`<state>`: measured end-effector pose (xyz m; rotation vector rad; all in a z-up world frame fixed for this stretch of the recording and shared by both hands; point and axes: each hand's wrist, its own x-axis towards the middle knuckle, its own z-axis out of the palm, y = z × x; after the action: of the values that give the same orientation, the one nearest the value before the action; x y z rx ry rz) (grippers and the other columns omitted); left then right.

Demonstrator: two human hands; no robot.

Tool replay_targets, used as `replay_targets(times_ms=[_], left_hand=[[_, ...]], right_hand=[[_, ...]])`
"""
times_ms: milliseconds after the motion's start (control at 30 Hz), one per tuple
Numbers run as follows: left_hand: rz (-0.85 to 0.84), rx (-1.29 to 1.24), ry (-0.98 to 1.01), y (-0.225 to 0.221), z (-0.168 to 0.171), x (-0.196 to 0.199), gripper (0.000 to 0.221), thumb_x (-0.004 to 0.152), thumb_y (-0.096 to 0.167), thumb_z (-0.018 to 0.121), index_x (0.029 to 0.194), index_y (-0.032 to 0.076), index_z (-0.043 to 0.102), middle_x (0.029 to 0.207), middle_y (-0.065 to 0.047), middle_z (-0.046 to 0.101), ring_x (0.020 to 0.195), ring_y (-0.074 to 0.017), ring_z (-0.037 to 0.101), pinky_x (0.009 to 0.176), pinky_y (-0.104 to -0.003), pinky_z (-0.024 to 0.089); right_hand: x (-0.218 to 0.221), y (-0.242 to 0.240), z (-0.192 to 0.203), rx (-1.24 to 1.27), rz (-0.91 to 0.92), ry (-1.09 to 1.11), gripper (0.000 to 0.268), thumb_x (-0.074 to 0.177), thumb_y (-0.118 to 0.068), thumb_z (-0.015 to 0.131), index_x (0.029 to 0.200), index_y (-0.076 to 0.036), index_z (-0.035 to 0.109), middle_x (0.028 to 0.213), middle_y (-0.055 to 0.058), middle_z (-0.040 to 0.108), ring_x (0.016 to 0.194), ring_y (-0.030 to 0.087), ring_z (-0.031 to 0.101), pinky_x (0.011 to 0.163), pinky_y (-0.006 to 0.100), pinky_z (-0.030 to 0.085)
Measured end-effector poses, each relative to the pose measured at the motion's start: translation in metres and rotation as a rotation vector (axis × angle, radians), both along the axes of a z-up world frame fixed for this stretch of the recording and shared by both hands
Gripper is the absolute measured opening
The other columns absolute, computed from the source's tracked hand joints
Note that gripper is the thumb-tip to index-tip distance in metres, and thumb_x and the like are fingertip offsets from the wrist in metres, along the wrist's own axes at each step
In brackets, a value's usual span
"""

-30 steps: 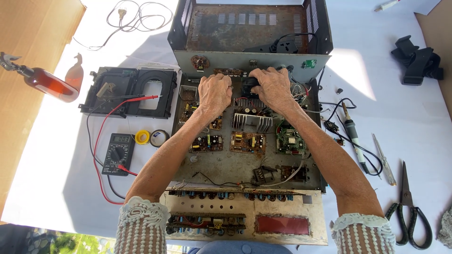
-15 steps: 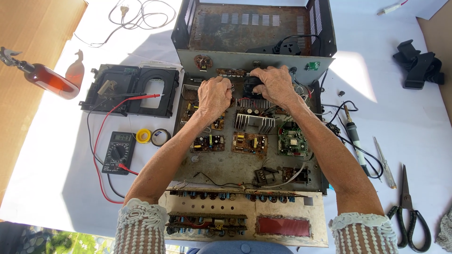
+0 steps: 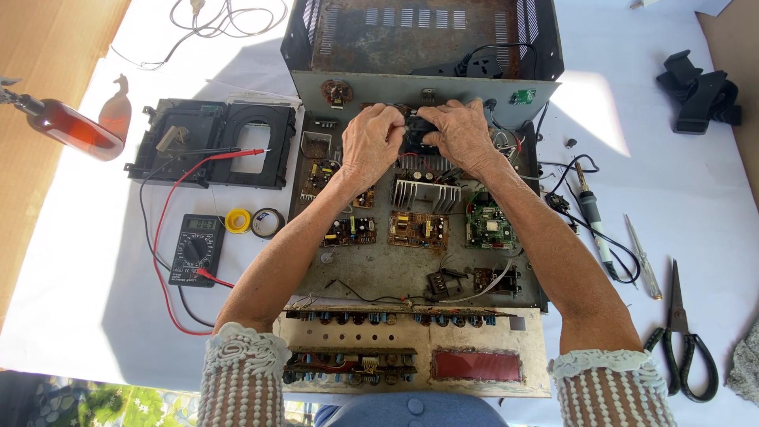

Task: The person is carefully arranging and organizing the internal wiring and circuit boards of a disassembled electronic device, likely an amplifier.

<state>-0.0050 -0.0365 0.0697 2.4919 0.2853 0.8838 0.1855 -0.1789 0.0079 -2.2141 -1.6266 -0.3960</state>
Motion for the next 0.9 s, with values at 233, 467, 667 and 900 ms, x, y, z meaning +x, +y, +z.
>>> replay_targets(times_ms=[233, 467, 667, 900], left_hand=[[-0.129, -0.221, -0.195, -0.014, 0.0, 0.035, 0.012, 0.098, 0.001, 0.059, 0.1, 0.012, 0.053, 0.075, -0.016, 0.058, 0.075, -0.0491, 0.067, 0.064, -0.053, 0.055], [-0.212, -0.082, -0.118, -0.018, 0.007, 0.029, 0.019, 0.104, 0.002, 0.048, 0.097, 0.015, 0.037, 0.067, -0.002, 0.03, 0.058, -0.0168, 0.02, 0.052, -0.038, 0.021], [-0.241, -0.026, -0.035, -0.023, 0.003, 0.017, 0.014, 0.11, 0.008, 0.049, 0.106, 0.016, 0.038, 0.075, -0.005, 0.039, 0.062, -0.0218, 0.018, 0.057, -0.044, 0.019], [-0.233, -0.042, -0.103, -0.025, 0.004, 0.015, 0.013, 0.111, 0.009, 0.046, 0.107, 0.016, 0.037, 0.074, -0.004, 0.035, 0.063, -0.0219, 0.017, 0.056, -0.044, 0.02]], right_hand=[[-0.028, -0.004, 0.016, 0.168, -0.055, 0.289, 0.039, 0.106, -0.043, 0.072, 0.131, -0.016, 0.061, 0.104, 0.013, 0.067, 0.089, 0.034, 0.058, 0.089, 0.05, 0.037], [-0.005, -0.005, -0.015, 0.052, 0.059, -0.172, 0.066, 0.089, -0.029, 0.089, 0.143, -0.01, 0.055, 0.119, 0.006, 0.064, 0.099, 0.031, 0.056, 0.076, 0.047, 0.035], [-0.009, -0.007, -0.017, 0.032, 0.05, -0.134, 0.068, 0.096, -0.029, 0.083, 0.149, -0.008, 0.047, 0.125, 0.013, 0.06, 0.106, 0.037, 0.053, 0.076, 0.056, 0.038], [-0.015, -0.007, -0.012, 0.014, 0.002, -0.216, 0.07, 0.093, -0.033, 0.084, 0.148, -0.01, 0.049, 0.123, 0.01, 0.061, 0.109, 0.035, 0.054, 0.078, 0.052, 0.041]])
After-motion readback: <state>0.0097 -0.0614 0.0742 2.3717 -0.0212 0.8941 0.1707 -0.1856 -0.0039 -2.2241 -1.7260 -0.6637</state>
